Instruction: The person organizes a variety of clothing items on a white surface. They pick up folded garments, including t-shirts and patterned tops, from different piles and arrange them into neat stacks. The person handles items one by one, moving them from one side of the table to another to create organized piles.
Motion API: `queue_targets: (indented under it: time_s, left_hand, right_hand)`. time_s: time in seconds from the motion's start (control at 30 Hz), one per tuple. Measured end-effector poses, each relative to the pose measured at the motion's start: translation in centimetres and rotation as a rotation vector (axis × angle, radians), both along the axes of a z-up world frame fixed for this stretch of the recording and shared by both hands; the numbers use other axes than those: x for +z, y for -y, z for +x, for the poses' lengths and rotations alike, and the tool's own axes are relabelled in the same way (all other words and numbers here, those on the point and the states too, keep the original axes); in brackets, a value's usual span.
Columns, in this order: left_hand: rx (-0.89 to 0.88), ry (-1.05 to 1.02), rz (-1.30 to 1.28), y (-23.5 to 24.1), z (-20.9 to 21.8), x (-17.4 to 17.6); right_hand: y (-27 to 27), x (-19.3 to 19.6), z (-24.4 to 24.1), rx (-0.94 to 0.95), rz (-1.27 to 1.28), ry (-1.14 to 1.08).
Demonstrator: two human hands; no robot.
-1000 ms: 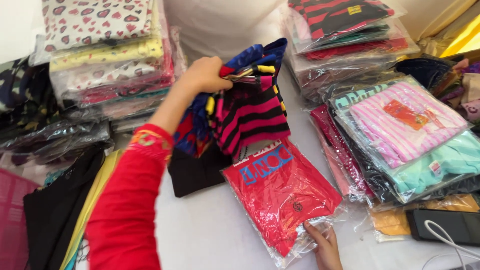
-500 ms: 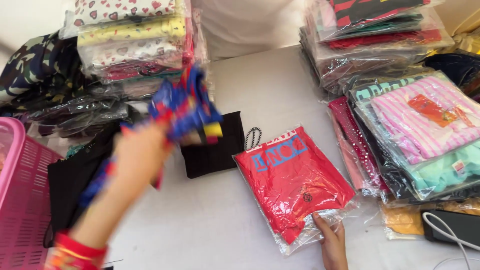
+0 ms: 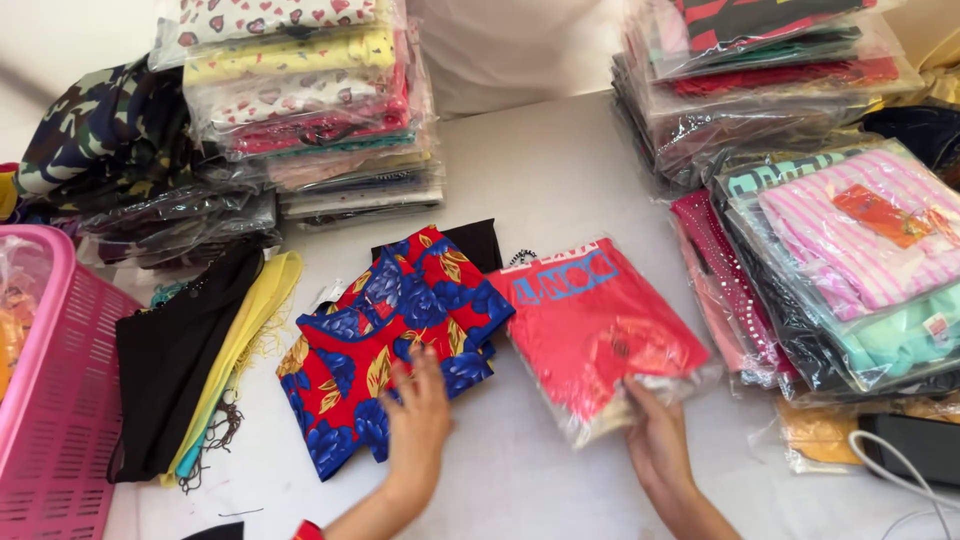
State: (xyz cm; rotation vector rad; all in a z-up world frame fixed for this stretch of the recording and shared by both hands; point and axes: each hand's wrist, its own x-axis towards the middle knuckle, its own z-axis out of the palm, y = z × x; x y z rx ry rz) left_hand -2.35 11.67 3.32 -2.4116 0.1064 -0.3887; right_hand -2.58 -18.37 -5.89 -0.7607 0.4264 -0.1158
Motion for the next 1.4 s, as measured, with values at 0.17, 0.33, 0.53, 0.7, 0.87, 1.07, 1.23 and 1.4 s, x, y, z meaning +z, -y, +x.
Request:
queue_targets:
  time_s: [0.17,0.33,0.53,0.7,0.87,1.07,1.23,1.4]
  left_hand:
    - [-0.228,-0.377,-0.497,6.0,-3.2,-5.0]
    - [-1.072,-0.656,-0.826,15.3,-1.8,-7.2]
    - [-1.294,-0.282,-0.94,22.2,1.9,-8.3]
    - [-1.216,-0.454,-1.308,22.8,2.9,-13.5]
    - [-1.274,-0.343,-1.272,22.5,4.4,-13.6]
    - [-1.188,-0.365,-1.157,22.0,4.6,-11.9]
    - [-1.128,-0.391,-1.076,21.9,3.8,-11.0]
    - [-0.931,-0.357,-0.954,22.6,5.4,-12.2]
  right_hand:
    - [-1.4,12.9,5.0,-0.021,-0.027,0.251]
    - [-4.1,18.7,13.8,0.025,-0.073,0.535]
    - [-8.5,7.5,30.1,-0.063,-0.188,0.421]
    - [-9.5,-6.1,38.7,-0.017,-0.156,-0.008]
    - [-11.9,-7.6,42.9,-0.105,-0.133,0.009]
    - [-15.1,-6.4,43.8,0.016,-0.119,0.005]
    - [-9.6,-5.1,42.1,0.195,-0.058,-0.007]
    - [-0.2,-1.8,35.3,0.329,-0.018,-0.055]
